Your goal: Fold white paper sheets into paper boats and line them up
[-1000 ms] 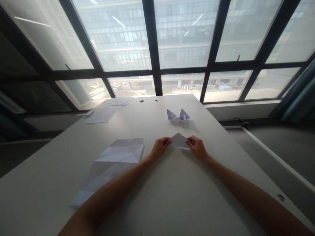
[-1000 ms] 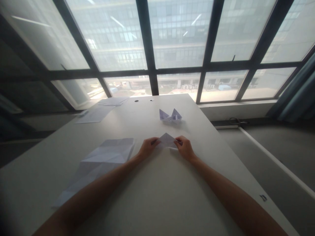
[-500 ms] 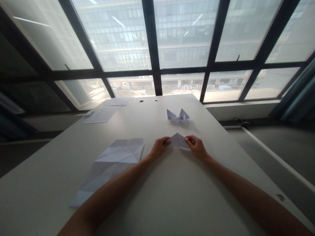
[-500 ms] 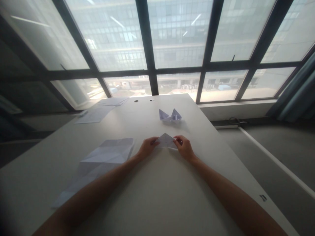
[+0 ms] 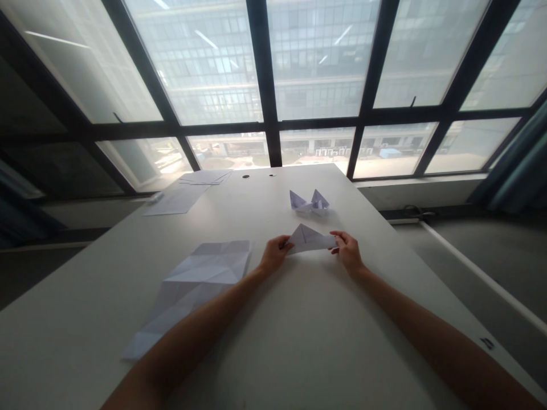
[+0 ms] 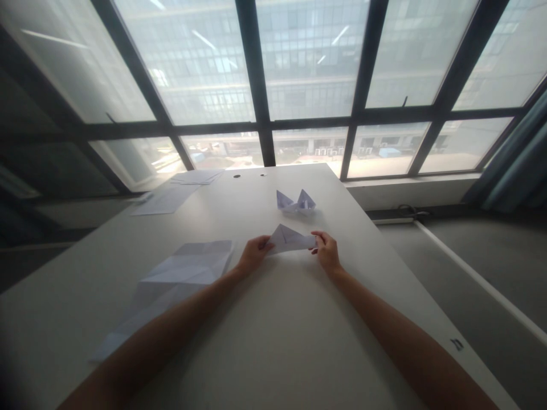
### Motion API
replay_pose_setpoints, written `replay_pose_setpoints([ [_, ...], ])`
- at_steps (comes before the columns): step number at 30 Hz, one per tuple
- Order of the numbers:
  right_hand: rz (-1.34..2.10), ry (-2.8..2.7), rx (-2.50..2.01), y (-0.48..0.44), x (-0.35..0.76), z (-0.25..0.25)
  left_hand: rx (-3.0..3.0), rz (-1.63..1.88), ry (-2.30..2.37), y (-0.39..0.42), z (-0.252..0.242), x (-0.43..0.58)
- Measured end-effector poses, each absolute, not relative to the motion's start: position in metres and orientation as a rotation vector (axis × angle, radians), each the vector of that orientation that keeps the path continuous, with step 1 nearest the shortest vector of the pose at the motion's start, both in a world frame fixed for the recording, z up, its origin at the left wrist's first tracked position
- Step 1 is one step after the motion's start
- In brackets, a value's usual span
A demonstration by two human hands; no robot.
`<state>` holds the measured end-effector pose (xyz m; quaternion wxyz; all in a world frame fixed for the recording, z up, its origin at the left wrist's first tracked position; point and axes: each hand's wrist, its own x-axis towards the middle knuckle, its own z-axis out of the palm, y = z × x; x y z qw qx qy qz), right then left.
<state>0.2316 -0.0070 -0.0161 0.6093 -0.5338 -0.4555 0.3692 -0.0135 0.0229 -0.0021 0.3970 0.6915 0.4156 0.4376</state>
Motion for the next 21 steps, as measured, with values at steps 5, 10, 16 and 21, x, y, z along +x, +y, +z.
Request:
replay_pose_setpoints([
  [5, 0.858, -1.107, -1.197, -0.0091, 0.2307, -0.0135, 1.759, 1.128, 1.101, 0.0236, -0.0025, -0.0139],
  [10, 0.821, -1.188, -1.142, -0.0104, 0.2319, -0.0142, 1.771, 1.158, 1.153, 0.0265, -0.0064, -0.0157],
  [16, 0.774, -1.252, -1.134, -0.0125, 0.2326, -0.0147, 1.819, 1.194, 1.198, 0.0256, -0.0062, -0.0166],
  [21, 0.768, -1.303, -1.128, -0.0139, 0.2313, -0.0138, 1.837, 1.202, 1.228, 0.0233, -0.0033, -0.0162],
])
